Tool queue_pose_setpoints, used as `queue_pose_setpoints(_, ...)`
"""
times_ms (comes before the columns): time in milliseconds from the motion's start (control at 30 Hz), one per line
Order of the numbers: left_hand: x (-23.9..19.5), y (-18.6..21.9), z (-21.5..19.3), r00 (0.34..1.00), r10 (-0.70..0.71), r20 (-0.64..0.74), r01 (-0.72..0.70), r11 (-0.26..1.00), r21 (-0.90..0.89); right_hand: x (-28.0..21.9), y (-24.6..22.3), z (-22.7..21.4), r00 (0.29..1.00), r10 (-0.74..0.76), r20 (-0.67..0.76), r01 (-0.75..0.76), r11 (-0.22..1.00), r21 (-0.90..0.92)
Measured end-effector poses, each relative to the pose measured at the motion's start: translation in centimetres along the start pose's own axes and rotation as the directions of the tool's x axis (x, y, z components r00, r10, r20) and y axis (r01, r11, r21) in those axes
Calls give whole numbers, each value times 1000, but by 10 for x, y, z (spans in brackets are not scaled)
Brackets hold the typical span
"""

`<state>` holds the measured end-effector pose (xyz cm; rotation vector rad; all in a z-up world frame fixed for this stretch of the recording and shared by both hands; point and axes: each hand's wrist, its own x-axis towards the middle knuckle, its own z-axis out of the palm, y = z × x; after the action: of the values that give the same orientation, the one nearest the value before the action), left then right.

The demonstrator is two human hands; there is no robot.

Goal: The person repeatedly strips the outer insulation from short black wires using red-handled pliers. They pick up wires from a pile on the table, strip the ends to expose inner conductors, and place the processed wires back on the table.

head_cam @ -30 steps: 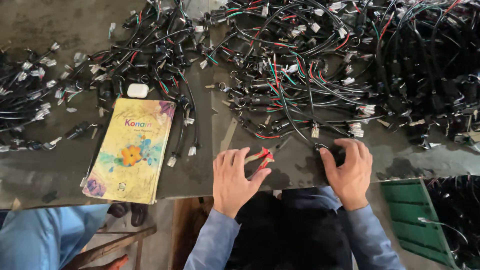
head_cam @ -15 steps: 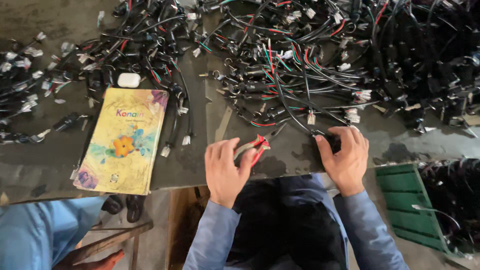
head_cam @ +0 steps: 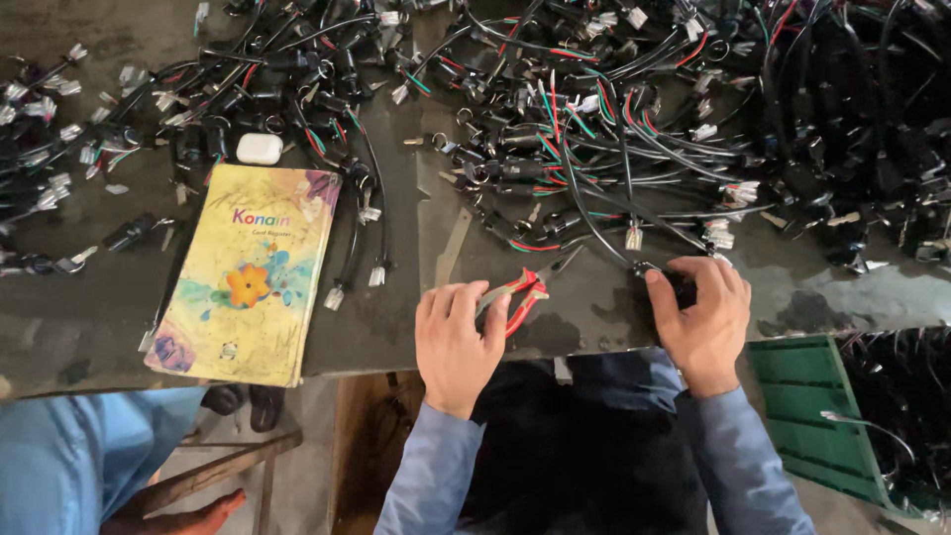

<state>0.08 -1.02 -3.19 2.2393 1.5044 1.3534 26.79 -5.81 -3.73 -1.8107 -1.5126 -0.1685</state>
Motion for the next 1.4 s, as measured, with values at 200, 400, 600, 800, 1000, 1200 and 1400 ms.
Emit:
queue_pose_setpoints(200,5,0,0,1000,-19,16,19,1000,12,7,0,4,999,-31,10,31,999,-15)
queue_pose_setpoints(400,6,0,1,999,-14,38,14,1000,-1,5,1,2,1000,-2,30,2,1000,-6)
queue_pose_setpoints(600,9,2,-1,998,-23,55,23,1000,3,7,-3,2,999,32,38,-32,999,-25)
queue_pose_setpoints(800,8,-1,-4,996,-54,69,57,997,-45,4,-3,2,993,85,78,-83,996,-31)
queue_pose_setpoints(1000,12,-3,-3,987,-152,52,156,985,-73,11,-8,1,988,31,153,-18,996,-83)
queue_pose_setpoints(1200,7,-11,0,988,-118,102,128,987,-100,12,-4,4,968,43,247,14,974,-226)
queue_pose_setpoints(1400,17,-11,-1,986,-112,120,124,987,-102,17,-9,3,962,41,270,18,977,-212)
